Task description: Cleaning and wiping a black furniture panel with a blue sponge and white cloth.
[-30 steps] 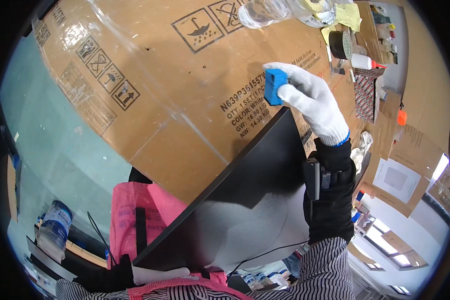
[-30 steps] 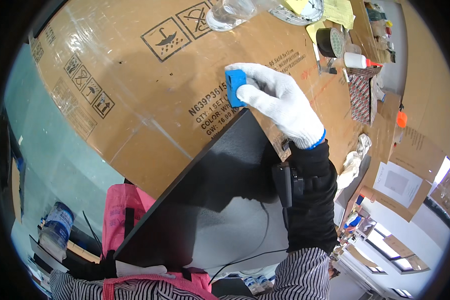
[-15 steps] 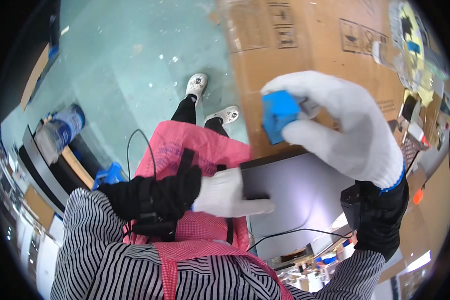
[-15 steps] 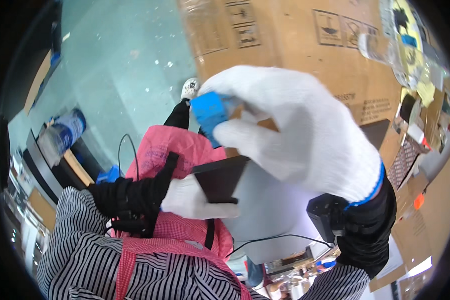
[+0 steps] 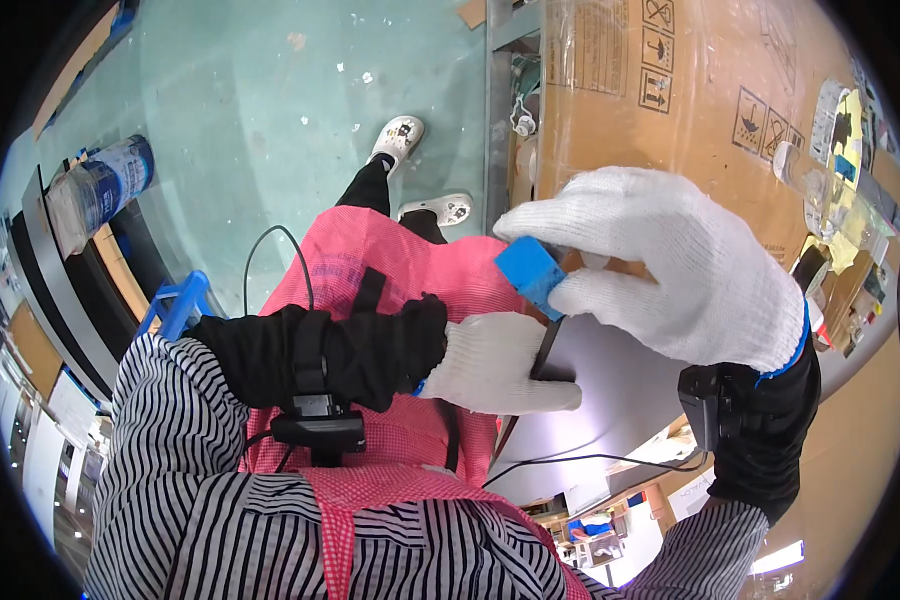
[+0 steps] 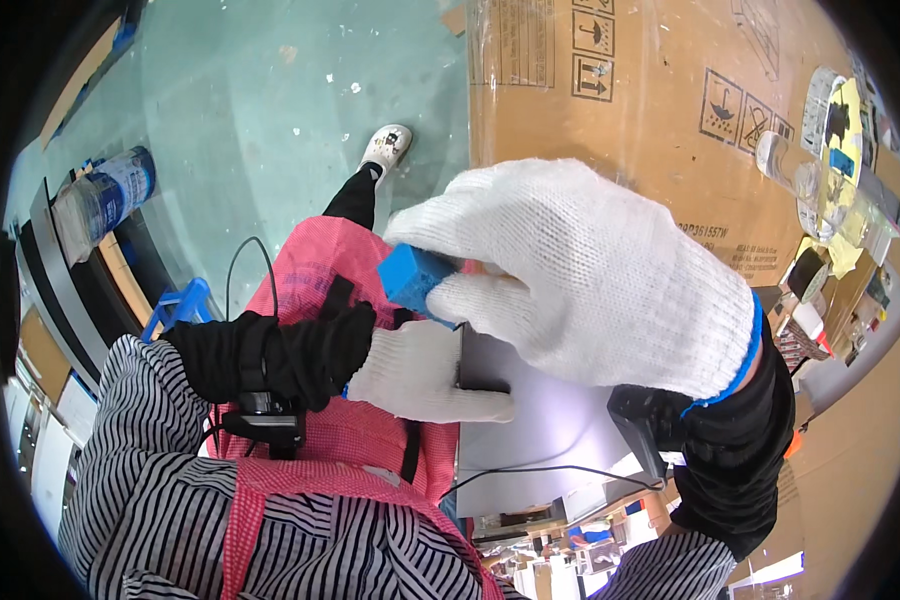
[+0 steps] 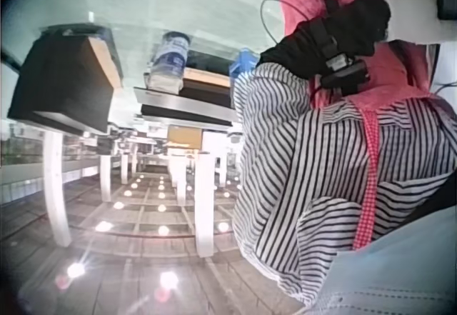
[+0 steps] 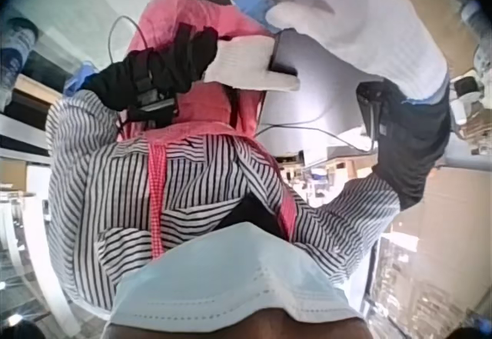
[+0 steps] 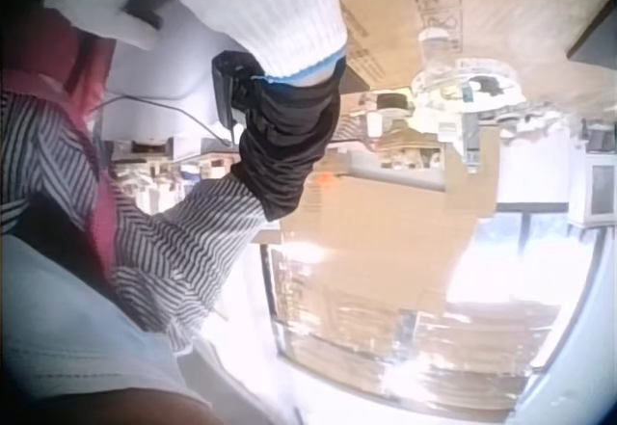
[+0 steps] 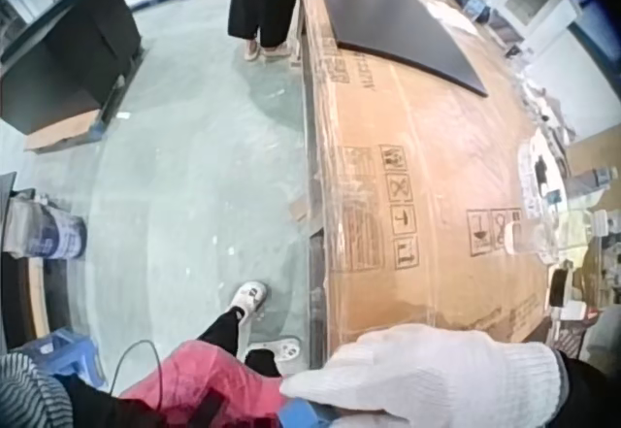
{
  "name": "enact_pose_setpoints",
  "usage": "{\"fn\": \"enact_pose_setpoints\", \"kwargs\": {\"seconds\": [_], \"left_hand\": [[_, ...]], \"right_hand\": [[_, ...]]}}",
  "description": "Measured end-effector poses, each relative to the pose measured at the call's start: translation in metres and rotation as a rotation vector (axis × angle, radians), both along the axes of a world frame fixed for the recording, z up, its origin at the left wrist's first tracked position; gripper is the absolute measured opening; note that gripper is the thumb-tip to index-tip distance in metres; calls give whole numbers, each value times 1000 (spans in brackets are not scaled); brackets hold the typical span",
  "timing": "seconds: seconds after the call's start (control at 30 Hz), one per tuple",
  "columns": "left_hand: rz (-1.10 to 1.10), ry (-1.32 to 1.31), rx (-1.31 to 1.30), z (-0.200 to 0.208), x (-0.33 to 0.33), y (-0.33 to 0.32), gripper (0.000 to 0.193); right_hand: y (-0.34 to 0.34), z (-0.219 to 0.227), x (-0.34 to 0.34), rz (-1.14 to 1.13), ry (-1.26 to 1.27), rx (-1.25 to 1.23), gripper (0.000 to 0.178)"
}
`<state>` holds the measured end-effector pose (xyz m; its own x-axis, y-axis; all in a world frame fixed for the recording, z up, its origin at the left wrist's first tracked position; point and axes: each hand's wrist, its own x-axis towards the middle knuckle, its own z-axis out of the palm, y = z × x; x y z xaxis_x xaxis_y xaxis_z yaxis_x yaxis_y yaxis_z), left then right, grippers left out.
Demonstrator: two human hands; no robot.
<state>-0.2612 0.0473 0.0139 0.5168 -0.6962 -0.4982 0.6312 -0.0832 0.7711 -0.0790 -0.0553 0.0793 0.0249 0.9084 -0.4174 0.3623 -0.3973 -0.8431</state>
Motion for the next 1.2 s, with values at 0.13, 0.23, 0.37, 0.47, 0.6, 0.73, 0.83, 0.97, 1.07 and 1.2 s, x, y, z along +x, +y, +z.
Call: {"fn": "enact_pose_setpoints", "kwargs": {"seconds": [0.13, 0.23, 0.37, 0.47, 0.6, 0.73, 0.83, 0.97, 1.07, 1.2], "left_hand": [[-79, -5, 15, 4, 5, 1, 51], [-92, -73, 79, 7, 8, 5, 50], [222, -193, -51, -12, -17, -19, 49], [52, -54, -37, -14, -14, -17, 50], [201, -12, -67, -46, -28, -25, 56], [-99, 396, 191, -45, 8, -5, 62], [-67, 331, 85, -45, 6, -4, 67], [-39, 315, 8, -49, 2, -1, 67], [-15, 289, 29, -58, -12, -5, 70], [24, 159, 29, -74, -25, -15, 75]], "right_hand": [[-2, -4, -3, -1, -54, -9, 42], [-1, -2, -3, -69, -91, 31, 41], [-1, 5, -9, -15, -79, 6, 42], [-4, -1, -7, -44, -239, 47, 43], [-10, 20, -14, -563, -69, -147, 43], [-44, 8, -48, -1069, 110, -69, 39], [-65, -10, -77, -1071, -118, -89, 37], [-57, -34, -105, -929, -437, 9, 40], [-50, -39, -118, -881, -570, -5, 45], [-38, -35, -114, -759, -704, 24, 45]]}}
